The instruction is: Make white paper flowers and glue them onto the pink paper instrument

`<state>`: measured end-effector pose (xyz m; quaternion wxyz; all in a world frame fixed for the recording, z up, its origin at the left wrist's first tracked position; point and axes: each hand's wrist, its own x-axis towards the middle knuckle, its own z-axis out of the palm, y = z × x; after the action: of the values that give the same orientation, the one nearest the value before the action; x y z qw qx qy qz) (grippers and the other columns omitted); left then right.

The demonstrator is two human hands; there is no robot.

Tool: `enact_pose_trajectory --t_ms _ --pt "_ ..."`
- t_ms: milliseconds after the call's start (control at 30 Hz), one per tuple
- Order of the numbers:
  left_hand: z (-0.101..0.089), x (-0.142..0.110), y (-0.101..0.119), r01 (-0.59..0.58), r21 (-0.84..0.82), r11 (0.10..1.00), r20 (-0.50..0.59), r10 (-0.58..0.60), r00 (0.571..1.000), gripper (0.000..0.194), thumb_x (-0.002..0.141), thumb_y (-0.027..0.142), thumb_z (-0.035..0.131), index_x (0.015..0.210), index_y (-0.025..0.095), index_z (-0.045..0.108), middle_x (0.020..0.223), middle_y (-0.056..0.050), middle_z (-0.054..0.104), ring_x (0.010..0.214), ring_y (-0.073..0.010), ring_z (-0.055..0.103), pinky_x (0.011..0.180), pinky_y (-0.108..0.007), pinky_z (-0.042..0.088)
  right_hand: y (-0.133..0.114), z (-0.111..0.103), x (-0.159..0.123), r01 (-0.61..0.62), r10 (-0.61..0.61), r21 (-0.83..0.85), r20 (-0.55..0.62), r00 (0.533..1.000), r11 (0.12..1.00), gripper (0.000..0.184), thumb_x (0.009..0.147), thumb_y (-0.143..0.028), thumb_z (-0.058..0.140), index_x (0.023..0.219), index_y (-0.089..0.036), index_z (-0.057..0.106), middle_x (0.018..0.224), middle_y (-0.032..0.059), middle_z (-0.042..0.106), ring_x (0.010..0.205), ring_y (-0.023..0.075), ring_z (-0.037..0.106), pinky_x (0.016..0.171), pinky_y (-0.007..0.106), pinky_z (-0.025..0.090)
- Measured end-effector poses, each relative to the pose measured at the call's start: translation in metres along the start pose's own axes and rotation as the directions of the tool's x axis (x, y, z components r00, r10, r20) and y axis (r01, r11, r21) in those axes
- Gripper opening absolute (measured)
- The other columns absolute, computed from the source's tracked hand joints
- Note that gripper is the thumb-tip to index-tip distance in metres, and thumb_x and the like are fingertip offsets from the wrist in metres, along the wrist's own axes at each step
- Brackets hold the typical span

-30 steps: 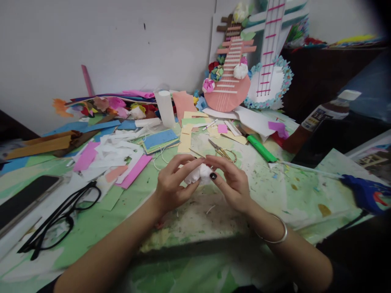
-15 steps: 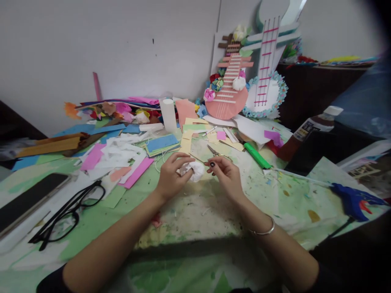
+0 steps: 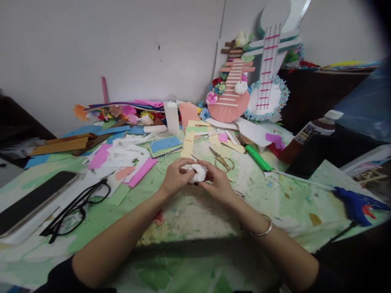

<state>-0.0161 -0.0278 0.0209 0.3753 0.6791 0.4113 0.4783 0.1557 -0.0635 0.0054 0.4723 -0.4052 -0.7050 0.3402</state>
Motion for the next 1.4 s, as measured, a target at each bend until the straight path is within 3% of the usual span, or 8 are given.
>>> enact_pose_trajectory --t_ms 233,467,633,767,867,1000,1167,1400 --pt "-0.001 -0.003 0.007 0.188 -0.278 0.942 0.1 -0.166 0.981 0.037 0.078 0.043 0.056 0.095 0.012 0.069 0.101 -0.011 0.07 0.084 -0.0222 0.067 0.061 -0.027 0.055 0.004 0.001 0.0 -0.022 0.022 0.127 0.0 1.0 0.992 0.06 0.074 -0.018 0.067 0.133 -0.021 0.054 0.118 0.0082 0.066 0.089 0.0175 0.068 0.082 0.031 0.057" --pt "0.004 -0.002 -0.002 0.255 -0.438 0.862 0.11 -0.231 0.967 0.06 0.085 0.065 0.045 0.1 0.011 0.068 0.09 -0.012 0.073 0.08 -0.0215 0.068 0.064 -0.026 0.052 -0.003 0.0 0.0 -0.054 0.047 0.221 0.037 0.998 0.974 0.059 0.074 -0.014 0.067 0.131 -0.024 0.055 0.125 0.0067 0.063 0.097 0.0205 0.068 0.086 0.034 0.057" --pt "0.013 -0.001 0.001 0.279 -0.541 0.794 0.063 -0.293 0.954 0.062 0.082 0.068 0.046 0.099 0.012 0.068 0.095 -0.01 0.072 0.08 -0.0204 0.067 0.067 -0.028 0.053 -0.003 0.002 -0.001 0.021 -0.025 0.082 0.044 0.999 0.996 0.062 0.076 -0.015 0.065 0.136 -0.021 0.052 0.125 0.0106 0.063 0.088 0.0184 0.069 0.08 0.032 0.058" --pt "0.022 -0.003 0.004 0.244 -0.467 0.85 0.01 -0.27 0.963 0.054 0.085 0.06 0.047 0.092 0.012 0.071 0.088 -0.008 0.071 0.075 -0.0178 0.064 0.068 -0.027 0.051 0.002 0.003 -0.002 0.157 -0.149 -0.122 0.069 0.986 0.98 0.062 0.078 -0.013 0.061 0.139 -0.02 0.05 0.129 0.0124 0.063 0.097 0.0204 0.067 0.08 0.033 0.058" --pt "0.026 -0.003 0.001 0.214 -0.391 0.895 -0.033 -0.246 0.969 0.043 0.084 0.05 0.053 0.087 0.012 0.071 0.084 -0.007 0.071 0.075 -0.0172 0.064 0.07 -0.025 0.049 0.006 0.004 -0.003 0.202 -0.192 -0.158 0.081 0.978 0.966 0.062 0.078 -0.013 0.063 0.138 -0.02 0.052 0.134 0.0134 0.06 0.11 0.0245 0.063 0.092 0.04 0.054" --pt "0.029 -0.001 -0.007 0.181 -0.298 0.937 -0.034 -0.199 0.979 0.042 0.085 0.047 0.05 0.092 0.011 0.07 0.094 -0.01 0.072 0.087 -0.0207 0.066 0.079 -0.029 0.05 0.008 0.005 -0.002 0.256 -0.241 -0.185 0.1 0.965 0.949 0.062 0.08 -0.011 0.061 0.14 -0.019 0.049 0.137 0.0149 0.058 0.12 0.0268 0.058 0.101 0.046 0.049" --pt "0.028 -0.003 -0.012 0.132 -0.165 0.977 0.019 -0.131 0.991 0.053 0.09 0.054 0.041 0.11 0.011 0.064 0.103 -0.013 0.071 0.092 -0.0244 0.066 0.082 -0.035 0.051 0.008 0.006 -0.002 0.271 -0.256 -0.213 0.098 0.962 0.939 0.068 0.078 -0.008 0.059 0.143 -0.018 0.045 0.136 0.016 0.058 0.119 0.0267 0.058 0.1 0.046 0.051" --pt "0.02 -0.005 -0.006 0.022 0.033 0.999 0.02 -0.023 1.0 0.052 0.085 0.052 0.05 0.113 0.011 0.062 0.116 -0.017 0.067 0.11 -0.031 0.061 0.101 -0.045 0.042 0.01 0.005 0.001 0.205 -0.206 -0.22 0.022 0.978 0.954 0.062 0.076 -0.01 0.058 0.138 -0.017 0.049 0.134 0.0154 0.059 0.112 0.0254 0.061 0.095 0.043 0.053"
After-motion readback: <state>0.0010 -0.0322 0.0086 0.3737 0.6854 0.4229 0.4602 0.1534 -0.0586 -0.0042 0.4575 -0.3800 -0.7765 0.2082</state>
